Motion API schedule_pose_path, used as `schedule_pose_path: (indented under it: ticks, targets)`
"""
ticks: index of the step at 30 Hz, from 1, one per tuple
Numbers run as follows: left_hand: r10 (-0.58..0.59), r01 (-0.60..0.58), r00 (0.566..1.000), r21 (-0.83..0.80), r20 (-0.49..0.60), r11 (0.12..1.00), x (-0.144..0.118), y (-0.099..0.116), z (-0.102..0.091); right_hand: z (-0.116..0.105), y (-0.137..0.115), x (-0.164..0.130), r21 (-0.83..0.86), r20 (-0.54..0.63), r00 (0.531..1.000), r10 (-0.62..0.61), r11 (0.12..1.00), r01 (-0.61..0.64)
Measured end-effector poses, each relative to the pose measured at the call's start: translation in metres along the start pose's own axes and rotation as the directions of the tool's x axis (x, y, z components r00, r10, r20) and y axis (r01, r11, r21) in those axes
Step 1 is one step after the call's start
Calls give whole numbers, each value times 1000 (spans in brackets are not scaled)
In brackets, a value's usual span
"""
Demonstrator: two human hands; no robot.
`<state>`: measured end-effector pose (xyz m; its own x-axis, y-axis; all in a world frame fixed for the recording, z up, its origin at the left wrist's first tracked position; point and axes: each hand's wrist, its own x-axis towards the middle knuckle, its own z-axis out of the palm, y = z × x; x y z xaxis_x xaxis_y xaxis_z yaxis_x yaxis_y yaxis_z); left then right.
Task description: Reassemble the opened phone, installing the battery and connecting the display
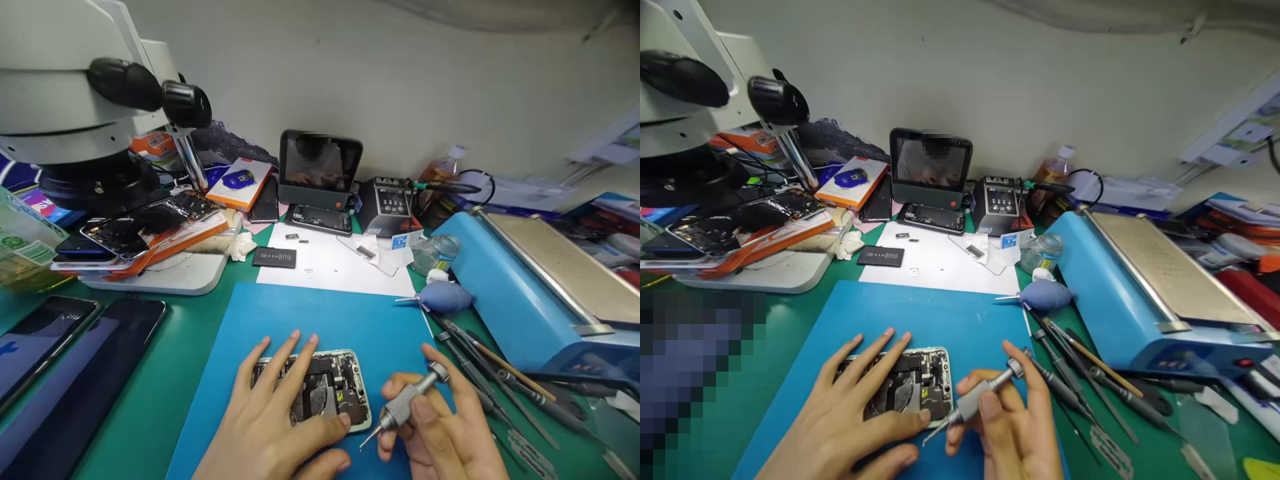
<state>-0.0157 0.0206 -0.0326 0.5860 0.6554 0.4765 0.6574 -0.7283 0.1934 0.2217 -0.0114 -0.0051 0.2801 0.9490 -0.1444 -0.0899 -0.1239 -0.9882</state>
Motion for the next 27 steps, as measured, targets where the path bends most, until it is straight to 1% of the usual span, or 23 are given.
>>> schedule_pose_path:
  ticks: [3, 6, 8, 12, 13, 18, 23, 27]
  targets:
    - [-118, 120, 993, -103, 29, 987, 1, 5, -4, 5, 1, -1, 25, 66, 997, 27, 999, -28]
    - [-161, 177, 981, -163, 107, 971, 3, 12, -10, 11, -3, -2, 38, 96, 994, 49, 998, -53]
    - [-178, 202, 974, -179, 143, 963, 6, 14, -15, 17, -8, -4, 56, 76, 995, 67, 996, -72]
    - [-191, 222, 967, -186, 170, 957, 9, 15, -21, 27, -17, -9, 79, -21, 987, 158, 985, -156]
    - [-193, 224, 966, -187, 171, 957, 9, 15, -21, 27, -17, -9, 79, -21, 988, 156, 985, -154]
    - [-211, 239, 965, -190, 157, 952, 10, 18, -21, 17, -8, -5, 41, 98, 994, 50, 998, -54]
    - [-212, 245, 960, -186, 182, 951, 10, 18, -23, 18, -7, -2, 48, 84, 996, 34, 998, -38]
    - [-198, 234, 959, -174, 203, 956, 9, 16, -24, 20, -8, -2, 33, 101, 994, 35, 999, -38]
